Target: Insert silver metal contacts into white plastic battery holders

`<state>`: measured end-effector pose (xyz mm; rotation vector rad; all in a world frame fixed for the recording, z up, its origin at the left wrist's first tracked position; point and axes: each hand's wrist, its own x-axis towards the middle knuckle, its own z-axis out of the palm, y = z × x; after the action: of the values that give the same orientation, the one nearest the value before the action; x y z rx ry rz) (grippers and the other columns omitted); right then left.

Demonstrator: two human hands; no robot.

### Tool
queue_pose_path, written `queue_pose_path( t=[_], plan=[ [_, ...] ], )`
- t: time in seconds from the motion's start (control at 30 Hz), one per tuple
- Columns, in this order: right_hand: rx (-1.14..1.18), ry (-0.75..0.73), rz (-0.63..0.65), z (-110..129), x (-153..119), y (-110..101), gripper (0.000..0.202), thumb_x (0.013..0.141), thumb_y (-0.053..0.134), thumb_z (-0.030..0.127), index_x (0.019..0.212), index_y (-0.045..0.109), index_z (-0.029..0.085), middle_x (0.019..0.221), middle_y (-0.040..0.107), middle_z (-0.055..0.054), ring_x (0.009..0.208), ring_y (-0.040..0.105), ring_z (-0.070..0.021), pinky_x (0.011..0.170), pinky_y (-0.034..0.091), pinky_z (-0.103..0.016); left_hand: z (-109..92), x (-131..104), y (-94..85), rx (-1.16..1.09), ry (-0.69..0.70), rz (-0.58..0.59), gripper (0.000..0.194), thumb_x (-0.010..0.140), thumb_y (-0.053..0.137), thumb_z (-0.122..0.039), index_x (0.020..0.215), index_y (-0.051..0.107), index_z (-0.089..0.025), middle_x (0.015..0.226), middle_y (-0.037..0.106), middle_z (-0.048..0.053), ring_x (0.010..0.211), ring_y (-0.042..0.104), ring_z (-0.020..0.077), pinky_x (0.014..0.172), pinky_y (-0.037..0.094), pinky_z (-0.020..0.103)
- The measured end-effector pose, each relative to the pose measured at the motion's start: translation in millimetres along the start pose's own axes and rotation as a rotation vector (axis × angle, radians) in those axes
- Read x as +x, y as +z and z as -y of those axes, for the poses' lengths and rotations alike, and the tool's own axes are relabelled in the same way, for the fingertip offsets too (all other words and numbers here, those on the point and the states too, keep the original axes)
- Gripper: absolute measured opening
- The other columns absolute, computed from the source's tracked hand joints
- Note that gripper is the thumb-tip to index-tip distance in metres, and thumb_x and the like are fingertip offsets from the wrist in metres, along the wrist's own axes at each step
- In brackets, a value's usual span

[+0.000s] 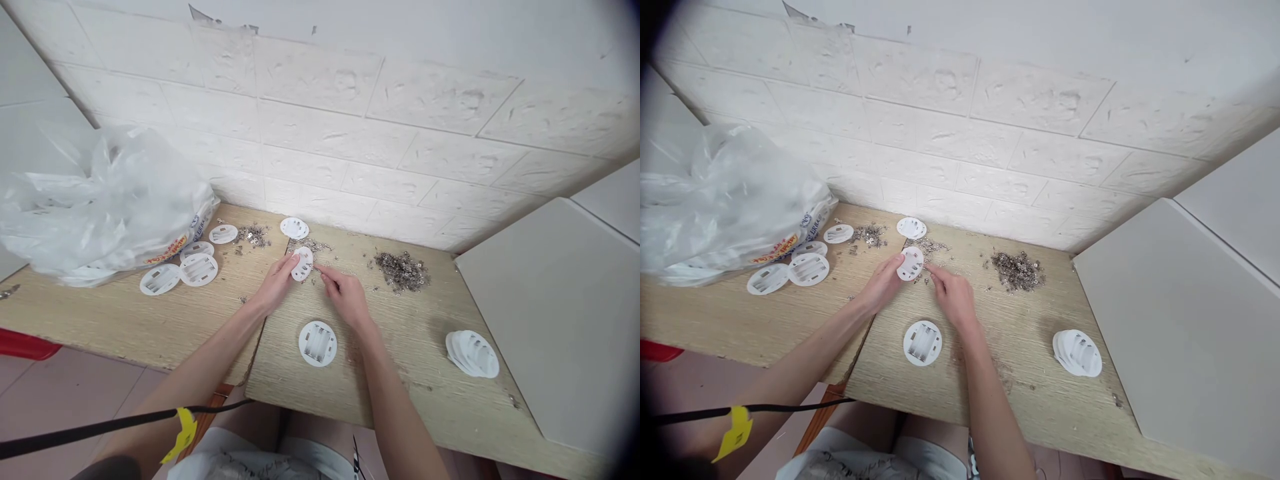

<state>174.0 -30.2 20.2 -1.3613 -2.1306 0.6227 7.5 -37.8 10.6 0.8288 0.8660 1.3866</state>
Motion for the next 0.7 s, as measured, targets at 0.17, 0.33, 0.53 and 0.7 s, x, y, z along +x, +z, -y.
queue_pose_path(
  t=[0.17,0.33,0.53,0.7],
  plan=[
    [-0.038,-0.014,-0.028,-1.8,0.2,1.9,0.035,0.090,0.042,0.027,0.115,0.066,0.027,0.080,0.072,-0.003,0.071,0.062,-0.0180,0.067,0.043,-0.027,3.5,-0.3,-1.7,0.016,-0.003,0.008,0.038,0.075,0.065,-0.046,0.097,0.067,-0.015,0.096,0.067,0.006,0.087,0.057,0.0173,0.076,0.041,0.028],
    [-0.022,-0.029,-0.040,-2.8,0.3,1.6,0.034,0.090,0.043,0.026,0.115,0.066,0.026,0.084,0.072,-0.002,0.073,0.062,-0.0173,0.067,0.042,-0.026,3.3,-1.6,-1.0,0.025,-0.005,0.028,0.040,0.076,0.063,-0.046,0.100,0.067,-0.014,0.094,0.067,0.006,0.082,0.056,0.0160,0.071,0.041,0.027],
    [-0.015,-0.040,-0.049,-1.4,0.0,1.6,0.034,0.090,0.042,0.026,0.113,0.067,0.025,0.080,0.071,-0.002,0.072,0.062,-0.0174,0.068,0.043,-0.027,5.3,-0.7,-3.4,0.053,0.002,0.033,0.041,0.076,0.064,-0.046,0.103,0.067,-0.015,0.095,0.067,0.006,0.086,0.058,0.0176,0.074,0.042,0.028],
    [-0.009,-0.044,-0.051,-1.6,0.0,1.0,0.034,0.089,0.043,0.026,0.113,0.067,0.025,0.081,0.071,-0.002,0.072,0.062,-0.0176,0.069,0.044,-0.027,7.1,-0.1,-3.5,0.047,0.002,0.018,0.042,0.075,0.065,-0.046,0.105,0.067,-0.016,0.104,0.067,0.008,0.095,0.058,0.0201,0.083,0.042,0.031]
  ],
)
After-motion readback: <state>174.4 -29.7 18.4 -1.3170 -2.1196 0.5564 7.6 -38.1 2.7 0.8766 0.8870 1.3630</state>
